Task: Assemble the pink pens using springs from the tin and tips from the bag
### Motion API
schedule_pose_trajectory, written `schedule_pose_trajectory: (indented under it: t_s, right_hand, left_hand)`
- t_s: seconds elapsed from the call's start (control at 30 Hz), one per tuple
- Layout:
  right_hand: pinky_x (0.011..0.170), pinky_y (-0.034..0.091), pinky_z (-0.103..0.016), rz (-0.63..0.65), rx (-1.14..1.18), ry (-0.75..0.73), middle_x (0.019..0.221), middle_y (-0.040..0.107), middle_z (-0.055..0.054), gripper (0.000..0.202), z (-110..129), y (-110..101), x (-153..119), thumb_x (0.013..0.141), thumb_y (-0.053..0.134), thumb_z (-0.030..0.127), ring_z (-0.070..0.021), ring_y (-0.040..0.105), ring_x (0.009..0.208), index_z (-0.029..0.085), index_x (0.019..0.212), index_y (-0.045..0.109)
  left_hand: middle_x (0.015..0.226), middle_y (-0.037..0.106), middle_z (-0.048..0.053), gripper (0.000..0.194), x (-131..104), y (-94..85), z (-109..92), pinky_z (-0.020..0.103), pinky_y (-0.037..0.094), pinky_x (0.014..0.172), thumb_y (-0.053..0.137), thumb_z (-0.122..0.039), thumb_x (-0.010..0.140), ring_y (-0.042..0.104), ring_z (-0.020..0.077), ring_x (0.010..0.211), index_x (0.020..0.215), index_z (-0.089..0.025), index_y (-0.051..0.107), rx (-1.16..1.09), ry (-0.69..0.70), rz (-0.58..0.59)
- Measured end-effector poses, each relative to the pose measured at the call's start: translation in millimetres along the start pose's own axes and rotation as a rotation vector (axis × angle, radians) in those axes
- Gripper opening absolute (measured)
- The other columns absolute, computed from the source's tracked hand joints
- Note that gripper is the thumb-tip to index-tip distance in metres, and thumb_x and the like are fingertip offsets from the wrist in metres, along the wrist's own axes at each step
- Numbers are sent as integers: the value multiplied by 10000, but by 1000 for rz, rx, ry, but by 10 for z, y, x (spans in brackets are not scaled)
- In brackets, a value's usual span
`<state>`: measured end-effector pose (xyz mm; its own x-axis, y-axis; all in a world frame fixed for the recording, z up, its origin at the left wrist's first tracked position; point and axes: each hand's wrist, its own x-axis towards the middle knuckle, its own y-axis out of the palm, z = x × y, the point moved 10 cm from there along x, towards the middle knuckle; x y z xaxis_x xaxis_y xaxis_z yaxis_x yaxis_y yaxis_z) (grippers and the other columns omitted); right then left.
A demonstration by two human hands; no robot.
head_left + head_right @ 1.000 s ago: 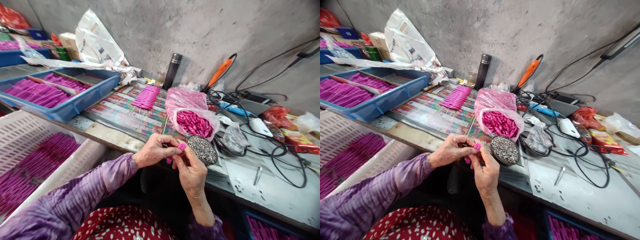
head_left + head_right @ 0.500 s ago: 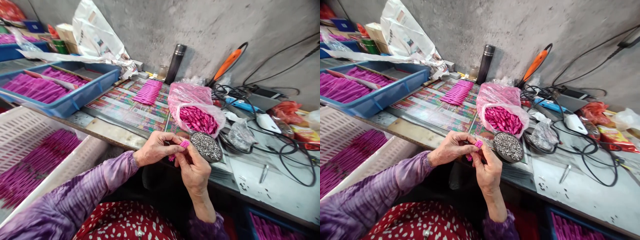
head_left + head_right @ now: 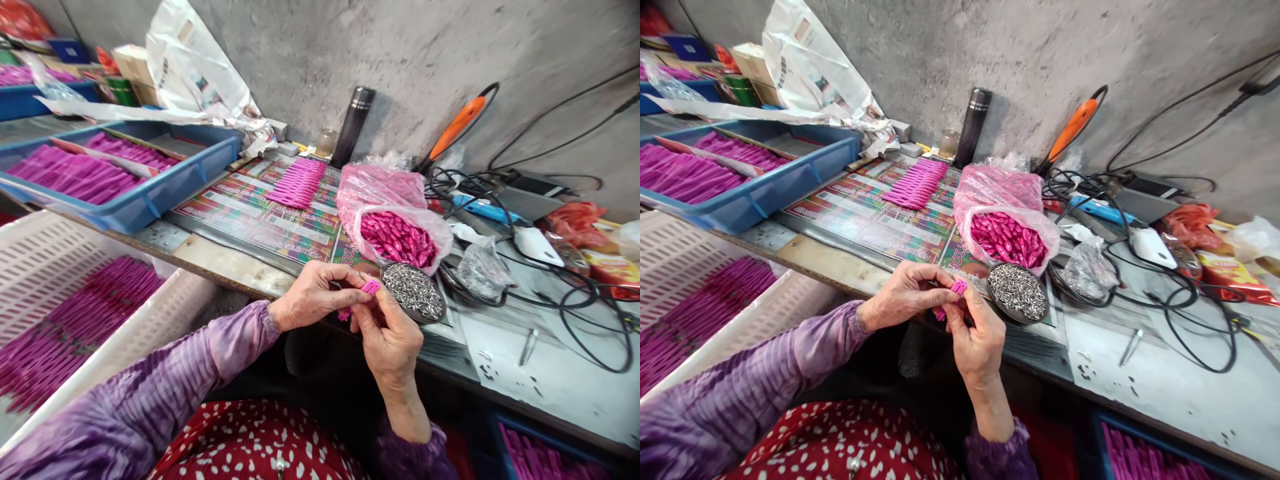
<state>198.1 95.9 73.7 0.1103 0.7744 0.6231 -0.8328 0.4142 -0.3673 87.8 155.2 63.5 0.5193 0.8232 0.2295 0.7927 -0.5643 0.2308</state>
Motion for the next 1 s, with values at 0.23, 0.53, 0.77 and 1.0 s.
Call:
schedule_pose_trajectory:
  t_s: [0.23, 0.53, 0.77, 1.0]
  right_hand:
    - [499, 510, -241, 15, 43, -3, 636, 661, 39, 226, 40, 14, 18, 957, 662, 268, -112, 566, 462, 191, 1164, 713]
    - [480, 497, -258, 67, 96, 120, 638, 647, 45, 309, -50, 20, 96, 941, 678, 309, -122, 563, 461, 194, 1227, 697]
    - [415, 442, -262, 113, 230, 195, 595, 625, 49, 240, 52, 4, 479, 890, 730, 358, -122, 524, 421, 193, 1065, 728]
    - [379, 383, -248, 132, 304, 231, 572, 608, 41, 277, 94, -12, 736, 838, 777, 458, -111, 501, 397, 198, 892, 699]
  left_hand:
    - [706, 660, 47, 409, -8, -3, 53, 212, 508, 546, 831, -466, 778, 589, 98, 547, 887, -82, 740, -13, -21, 0]
    - [635, 651, 28, 421, 78, 11, -61, 194, 470, 487, 833, -475, 749, 572, 89, 491, 836, -79, 719, 12, -28, 6]
    - [596, 664, 28, 359, 313, 34, -350, 200, 475, 470, 831, -412, 741, 586, 101, 473, 787, -81, 700, 28, -33, -16]
    - [619, 674, 34, 328, 458, 37, -595, 194, 454, 468, 806, -374, 745, 601, 102, 486, 809, -68, 705, 76, 6, -19]
